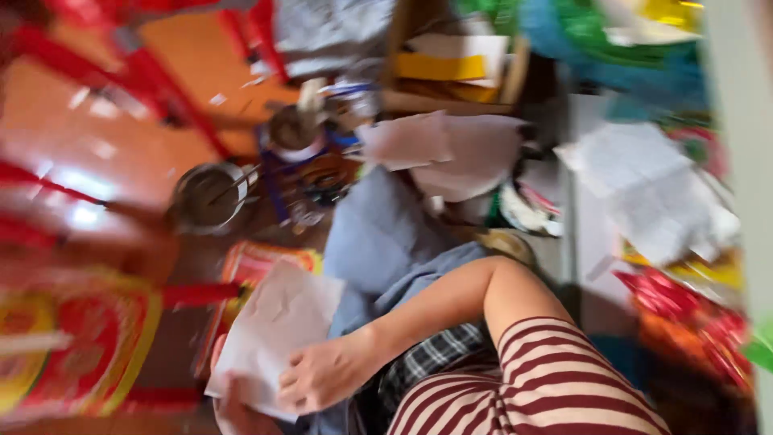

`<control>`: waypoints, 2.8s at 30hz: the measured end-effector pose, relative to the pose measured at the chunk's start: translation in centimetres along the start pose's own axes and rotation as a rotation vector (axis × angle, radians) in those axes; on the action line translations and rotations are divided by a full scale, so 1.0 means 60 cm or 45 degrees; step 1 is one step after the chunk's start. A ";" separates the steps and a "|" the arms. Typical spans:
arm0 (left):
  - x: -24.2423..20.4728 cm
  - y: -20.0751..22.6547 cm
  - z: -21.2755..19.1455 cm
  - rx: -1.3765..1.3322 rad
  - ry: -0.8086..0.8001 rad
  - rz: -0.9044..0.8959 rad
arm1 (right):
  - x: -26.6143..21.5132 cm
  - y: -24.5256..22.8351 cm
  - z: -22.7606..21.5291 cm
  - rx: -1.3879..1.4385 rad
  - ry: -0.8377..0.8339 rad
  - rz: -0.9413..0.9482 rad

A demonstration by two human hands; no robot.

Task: Decorating and assembling traditional red horse figures using paper, glue, and scissors

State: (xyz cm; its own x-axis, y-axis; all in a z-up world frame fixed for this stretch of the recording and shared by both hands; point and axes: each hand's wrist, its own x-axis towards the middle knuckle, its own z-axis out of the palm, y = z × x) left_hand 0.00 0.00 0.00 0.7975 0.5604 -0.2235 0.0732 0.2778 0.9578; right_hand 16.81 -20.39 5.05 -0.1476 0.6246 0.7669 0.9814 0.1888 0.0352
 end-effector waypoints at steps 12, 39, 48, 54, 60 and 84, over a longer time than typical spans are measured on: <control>-0.100 0.039 0.037 -0.151 0.356 -0.030 | -0.045 0.158 0.085 1.415 -0.484 1.237; -0.155 -0.094 0.014 -0.343 0.893 0.130 | -0.105 0.082 0.174 1.673 -0.182 1.661; -0.150 -0.101 0.020 -0.448 0.938 0.141 | -0.060 0.063 0.142 1.732 -0.159 1.749; -0.149 -0.111 0.019 -0.464 0.950 0.153 | -0.095 0.081 0.165 1.692 -0.205 1.701; -0.150 -0.098 0.014 -0.331 0.954 0.202 | -0.114 0.095 0.174 1.603 -0.238 1.596; -0.118 -0.101 0.007 -0.455 1.204 0.350 | -0.133 0.108 0.180 1.525 -0.116 1.336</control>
State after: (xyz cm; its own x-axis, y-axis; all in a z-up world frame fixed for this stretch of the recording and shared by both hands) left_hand -5.85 -6.02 -4.16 -0.0446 0.9780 -0.2036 -0.3437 0.1763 0.9224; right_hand 23.00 -15.98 -7.76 0.4513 0.8883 0.0851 -0.0043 0.0975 -0.9952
